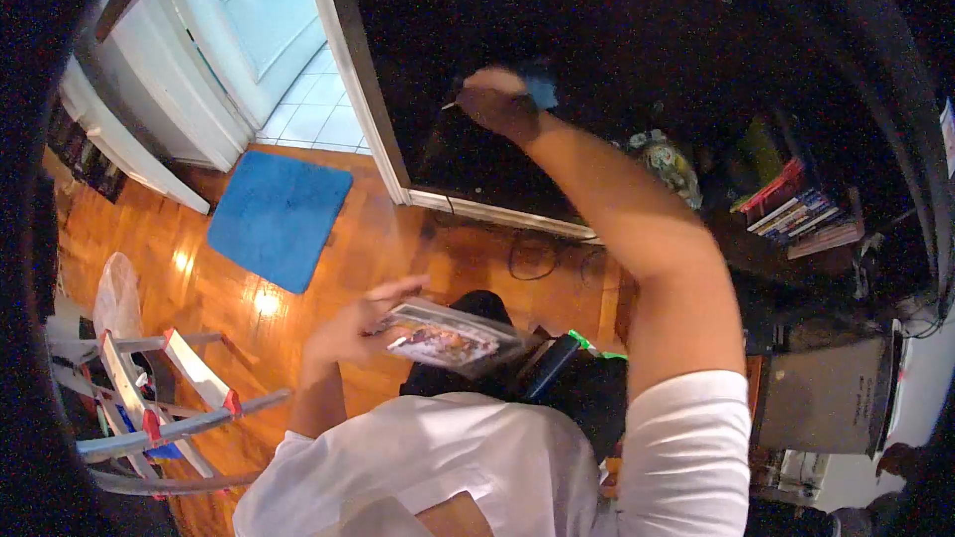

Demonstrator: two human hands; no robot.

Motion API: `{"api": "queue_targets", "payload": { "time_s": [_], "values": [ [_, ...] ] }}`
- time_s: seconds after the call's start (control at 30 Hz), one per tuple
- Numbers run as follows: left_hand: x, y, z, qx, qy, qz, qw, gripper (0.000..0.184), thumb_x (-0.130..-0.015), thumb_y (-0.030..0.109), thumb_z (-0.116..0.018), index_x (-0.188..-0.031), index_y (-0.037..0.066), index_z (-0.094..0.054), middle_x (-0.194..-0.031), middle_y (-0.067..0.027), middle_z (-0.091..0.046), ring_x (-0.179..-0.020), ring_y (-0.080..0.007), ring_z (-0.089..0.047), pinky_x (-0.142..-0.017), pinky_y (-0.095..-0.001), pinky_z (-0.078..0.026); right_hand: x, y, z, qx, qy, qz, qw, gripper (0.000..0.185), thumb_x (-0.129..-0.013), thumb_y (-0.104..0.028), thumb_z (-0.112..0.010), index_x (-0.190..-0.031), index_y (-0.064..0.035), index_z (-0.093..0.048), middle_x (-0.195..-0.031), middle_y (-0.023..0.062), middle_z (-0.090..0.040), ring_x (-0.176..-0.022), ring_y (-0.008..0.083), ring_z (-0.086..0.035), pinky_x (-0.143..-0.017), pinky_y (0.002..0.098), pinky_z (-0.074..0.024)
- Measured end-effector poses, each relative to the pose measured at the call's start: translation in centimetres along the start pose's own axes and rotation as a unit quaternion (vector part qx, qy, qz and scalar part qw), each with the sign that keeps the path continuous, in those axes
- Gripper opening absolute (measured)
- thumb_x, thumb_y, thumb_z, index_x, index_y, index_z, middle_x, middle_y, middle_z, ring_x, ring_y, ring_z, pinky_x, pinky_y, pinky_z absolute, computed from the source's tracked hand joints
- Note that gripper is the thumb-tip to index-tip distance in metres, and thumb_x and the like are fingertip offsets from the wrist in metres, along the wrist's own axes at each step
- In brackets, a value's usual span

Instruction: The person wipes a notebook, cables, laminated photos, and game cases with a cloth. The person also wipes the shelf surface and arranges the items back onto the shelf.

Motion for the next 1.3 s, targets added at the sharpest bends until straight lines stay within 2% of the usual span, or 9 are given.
{"api": "queue_targets", "payload": {
  "time_s": [0.2,0.27,0.47,0.63,0.73,0.8,1.0,1.2,1.3],
  "values": [
    [-2.4,3.8,2.0,-0.129,0.027,0.044,0.99,0.038,-0.075,0.005,-0.056,-0.112,0.015,-0.057,-0.134,-0.017,-0.033,-0.083,-0.0341,-0.059,-0.073,-0.037,-0.047,7.1,-6.7,6.6,-0.069,-0.195,-0.077,0.975,0.014,-0.07,-0.013,-0.053,-0.064,-0.0076,-0.065,-0.063,0.0113,-0.062,-0.062,0.0269,-0.062,-0.057,0.0427,-0.046],
    [-3.2,4.4,1.5,-0.132,0.022,0.024,0.991,0.038,-0.075,0.006,-0.056,-0.111,0.019,-0.057,-0.131,-0.0176,-0.037,-0.079,-0.0347,-0.059,-0.07,-0.038,-0.048,8.8,-11.3,11.0,0.042,-0.211,0.101,0.971,0.013,-0.067,-0.018,-0.055,-0.068,-0.0063,-0.061,-0.059,0.0079,-0.06,-0.056,0.0187,-0.06,-0.056,0.0313,-0.0409],
    [-4.4,1.9,-2.5,-0.147,-0.14,0.019,0.979,0.038,-0.075,0.009,-0.057,-0.113,0.011,-0.053,-0.117,-0.0212,-0.044,-0.084,-0.0356,-0.055,-0.074,-0.0391,-0.045,9.9,-15.4,13.1,0.0,-0.185,0.153,0.971,0.012,-0.067,-0.019,-0.055,-0.064,-0.0076,-0.057,-0.057,0.005,-0.059,-0.052,0.0159,-0.057,-0.051,0.0299,-0.0355],
    [-4.0,2.2,-1.2,-0.126,-0.099,0.022,0.987,0.04,-0.076,0.005,-0.056,-0.115,0.003,-0.048,-0.107,-0.0215,-0.05,-0.093,-0.0335,-0.053,-0.079,-0.038,-0.043,9.6,-8.5,15.0,-0.121,-0.159,-0.053,0.978,0.018,-0.075,-0.024,-0.055,-0.08,-0.0074,-0.057,-0.058,0.0127,-0.058,-0.06,0.0281,-0.061,-0.053,0.0392,-0.0472],
    [-2.9,0.9,1.9,-0.134,-0.03,-0.048,0.989,0.04,-0.077,0.008,-0.06,-0.113,-0.004,-0.047,-0.093,-0.0169,-0.058,-0.079,-0.0218,-0.057,-0.071,-0.0305,-0.044,9.6,-0.8,17.1,-0.095,0.101,-0.261,0.955,0.03,-0.082,-0.034,-0.051,-0.087,-0.0052,-0.058,-0.077,0.0153,-0.061,-0.074,0.0318,-0.06,-0.061,0.0385,-0.0491],
    [-2.2,-1.0,4.1,-0.093,-0.057,0.113,0.988,0.045,-0.075,0.004,-0.061,-0.116,-0.004,-0.044,-0.097,-0.0141,-0.059,-0.084,-0.0183,-0.055,-0.075,-0.03,-0.043,9.9,1.7,13.3,-0.014,0.076,-0.297,0.952,0.028,-0.082,-0.03,-0.05,-0.092,-0.0047,-0.058,-0.089,0.0175,-0.06,-0.083,0.0328,-0.058,-0.071,0.0376,-0.048],
    [0.4,-0.7,8.9,-0.068,0.12,0.102,0.985,0.035,-0.073,0.002,-0.062,-0.107,-0.003,-0.054,-0.095,-0.0093,-0.06,-0.086,-0.0163,-0.054,-0.077,-0.0272,-0.043,11.6,0.1,5.9,-0.014,-0.148,-0.388,0.91,0.045,-0.078,-0.034,-0.05,-0.109,-0.0016,-0.054,-0.126,0.0224,-0.04,-0.116,0.0429,-0.034,-0.095,0.0545,-0.0263],
    [1.7,-3.5,8.3,0.166,0.133,0.184,0.96,0.035,-0.076,0.0,-0.057,-0.11,-0.003,-0.049,-0.092,-0.0089,-0.059,-0.077,-0.0139,-0.057,-0.069,-0.0244,-0.046,11.9,-0.9,6.7,-0.052,0.034,-0.423,0.904,0.052,-0.078,-0.035,-0.051,-0.117,-0.0002,-0.048,-0.131,0.0298,-0.03,-0.122,0.0502,-0.021,-0.099,0.0554,-0.0214],
    [0.8,-0.3,7.4,0.215,0.15,0.173,0.949,0.032,-0.076,-0.001,-0.058,-0.107,-0.002,-0.049,-0.084,-0.0079,-0.058,-0.056,-0.0102,-0.053,-0.045,-0.021,-0.043,11.6,-0.9,7.3,-0.109,0.011,-0.423,0.899,0.053,-0.078,-0.03,-0.049,-0.121,0.0005,-0.042,-0.13,0.0329,-0.028,-0.122,0.0519,-0.02,-0.099,0.0555,-0.0218]
  ]
}}
Point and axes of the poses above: each hand's wrist, its own x-axis away from the middle knuckle, its own z-axis out of the back of the hand, y = z × x, the point moved 8 cm from there along -x, towards the middle knuckle
